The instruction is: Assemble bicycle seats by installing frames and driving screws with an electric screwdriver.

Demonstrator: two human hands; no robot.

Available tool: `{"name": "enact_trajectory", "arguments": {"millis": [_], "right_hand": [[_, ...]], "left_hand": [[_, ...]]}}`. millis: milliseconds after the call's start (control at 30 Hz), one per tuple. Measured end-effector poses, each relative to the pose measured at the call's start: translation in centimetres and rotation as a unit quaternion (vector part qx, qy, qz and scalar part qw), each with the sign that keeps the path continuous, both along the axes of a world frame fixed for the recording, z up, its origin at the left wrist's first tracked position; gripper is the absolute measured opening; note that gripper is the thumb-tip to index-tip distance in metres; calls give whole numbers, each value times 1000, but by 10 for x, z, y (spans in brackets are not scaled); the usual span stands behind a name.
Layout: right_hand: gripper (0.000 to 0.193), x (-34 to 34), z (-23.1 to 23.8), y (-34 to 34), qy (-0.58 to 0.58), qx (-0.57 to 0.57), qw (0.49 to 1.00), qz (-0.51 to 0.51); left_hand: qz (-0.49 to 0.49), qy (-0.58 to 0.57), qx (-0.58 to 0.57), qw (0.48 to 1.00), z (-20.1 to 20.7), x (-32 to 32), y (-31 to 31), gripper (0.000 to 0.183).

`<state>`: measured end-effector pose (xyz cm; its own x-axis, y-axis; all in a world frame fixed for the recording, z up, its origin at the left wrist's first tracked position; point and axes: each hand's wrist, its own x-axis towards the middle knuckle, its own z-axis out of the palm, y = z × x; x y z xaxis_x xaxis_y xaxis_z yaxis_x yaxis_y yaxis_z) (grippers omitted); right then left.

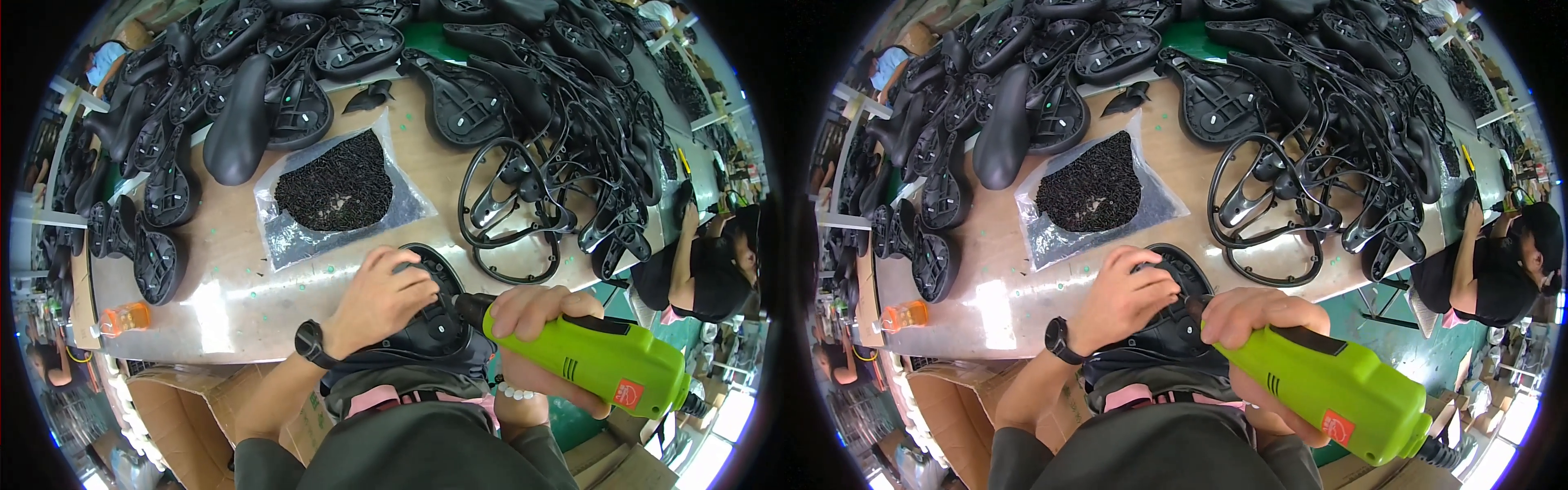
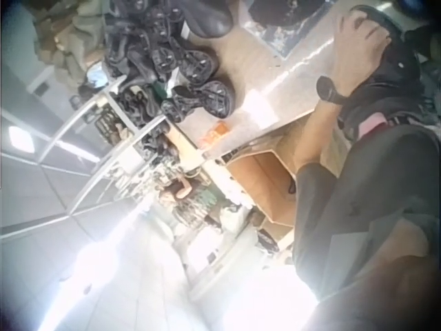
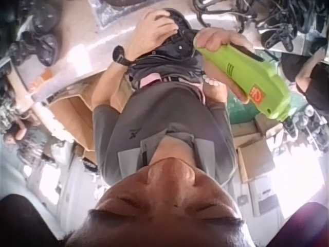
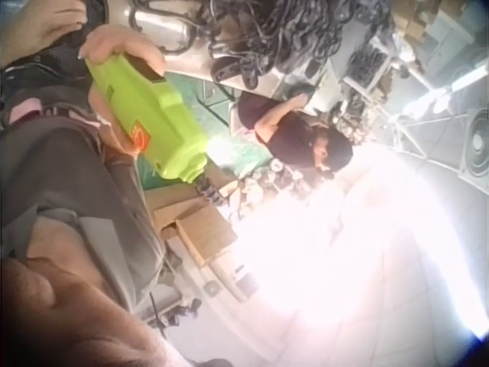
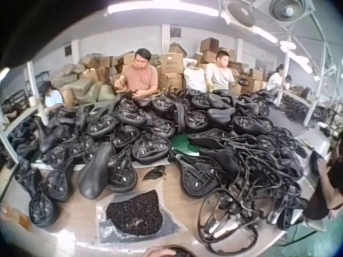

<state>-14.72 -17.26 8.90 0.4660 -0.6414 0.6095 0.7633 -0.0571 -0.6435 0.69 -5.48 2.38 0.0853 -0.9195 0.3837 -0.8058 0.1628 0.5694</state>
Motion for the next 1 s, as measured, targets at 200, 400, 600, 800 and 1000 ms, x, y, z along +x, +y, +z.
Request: {"name": "enact_trajectory", "arguments": {"millis": [200,400,600,800,1000], "right_hand": [[107,-5,-1,2,18,14,1000,2],[113,-13,-6,2,2,70,997,23],[115,-29,-12,6,68,90,994,-5],[118,-47,-29,4,83,123,989,8],[111,-45,-43,3,133,92,986,-29]], "left_hand": [[-2,47,-1,999,-4,-14,-5,19],[-14,22,6,1000,-6,-20,-8,21],[14,10,-1,1000,-4,-34,8,22],[-63,33,64,995,-1,-53,53,20],[-134,-24,70,988,-10,-49,63,15]]}}
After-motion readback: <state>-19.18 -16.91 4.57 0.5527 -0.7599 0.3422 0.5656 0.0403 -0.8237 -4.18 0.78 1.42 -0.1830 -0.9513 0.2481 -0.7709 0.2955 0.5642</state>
